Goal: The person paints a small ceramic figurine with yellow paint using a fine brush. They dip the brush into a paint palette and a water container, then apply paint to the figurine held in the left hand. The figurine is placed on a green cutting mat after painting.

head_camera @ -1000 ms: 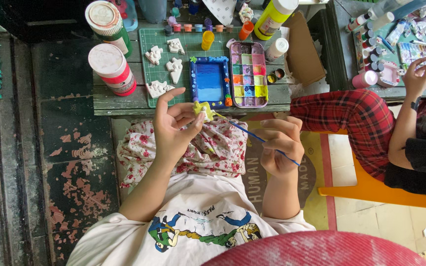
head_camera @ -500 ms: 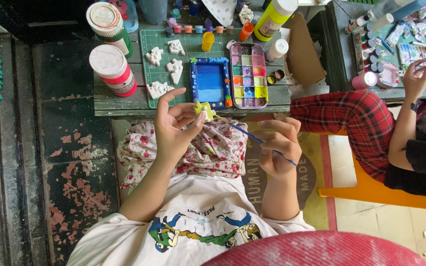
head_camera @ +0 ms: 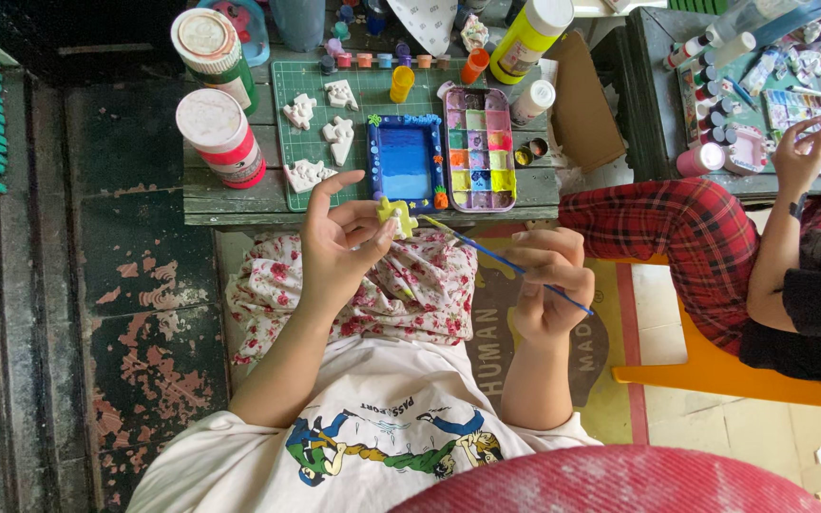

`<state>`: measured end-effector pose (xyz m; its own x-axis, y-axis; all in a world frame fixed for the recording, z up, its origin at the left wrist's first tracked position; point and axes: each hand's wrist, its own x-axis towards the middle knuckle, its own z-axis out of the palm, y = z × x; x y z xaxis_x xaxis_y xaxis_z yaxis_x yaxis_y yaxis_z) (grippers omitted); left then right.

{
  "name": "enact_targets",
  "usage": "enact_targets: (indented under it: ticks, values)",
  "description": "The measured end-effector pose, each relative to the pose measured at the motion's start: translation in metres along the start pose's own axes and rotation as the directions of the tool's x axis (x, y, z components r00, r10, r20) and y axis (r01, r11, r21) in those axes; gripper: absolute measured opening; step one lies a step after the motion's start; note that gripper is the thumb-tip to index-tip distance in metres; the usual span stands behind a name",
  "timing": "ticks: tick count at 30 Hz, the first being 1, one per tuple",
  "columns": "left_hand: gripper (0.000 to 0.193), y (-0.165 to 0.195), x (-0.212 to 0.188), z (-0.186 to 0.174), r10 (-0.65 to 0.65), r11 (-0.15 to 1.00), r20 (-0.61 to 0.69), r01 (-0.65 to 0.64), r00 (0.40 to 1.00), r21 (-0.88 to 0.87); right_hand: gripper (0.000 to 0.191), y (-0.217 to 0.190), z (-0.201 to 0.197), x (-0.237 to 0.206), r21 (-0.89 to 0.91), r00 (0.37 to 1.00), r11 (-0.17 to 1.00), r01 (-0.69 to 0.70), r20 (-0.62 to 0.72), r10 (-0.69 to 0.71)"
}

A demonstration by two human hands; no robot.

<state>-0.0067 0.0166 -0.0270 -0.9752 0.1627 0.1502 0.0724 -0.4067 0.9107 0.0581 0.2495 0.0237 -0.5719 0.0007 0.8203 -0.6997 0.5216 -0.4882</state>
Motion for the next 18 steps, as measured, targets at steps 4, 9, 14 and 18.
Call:
enact_targets:
  ticks: [4,9,14,18]
  values:
    - [0.063,-0.0039,0.0019,-0.0037,-0.036,0.997,0.057,0.04,0.998,-0.068,0.015,0.0051,0.0023,-0.0025,0.096,0.997,0.993,-0.065,-0.029,0.068]
    - [0.063,-0.0063,0.0029,-0.0049,-0.043,0.996,0.074,0.048,0.996,-0.076,0.013,0.0038,0.0018,-0.0022,0.051,0.998,0.998,-0.042,0.044,0.04]
    - [0.062,-0.0038,0.0015,-0.0035,-0.033,0.999,0.038,0.035,0.999,-0.036,0.008,-0.0005,0.0006,0.0012,-0.003,0.997,1.0,0.003,0.074,-0.003]
    - [0.061,-0.0005,0.0011,-0.0009,-0.027,1.0,0.028,0.027,0.999,0.008,0.009,-0.0022,-0.0003,0.0028,-0.038,0.991,0.999,0.016,0.135,-0.011]
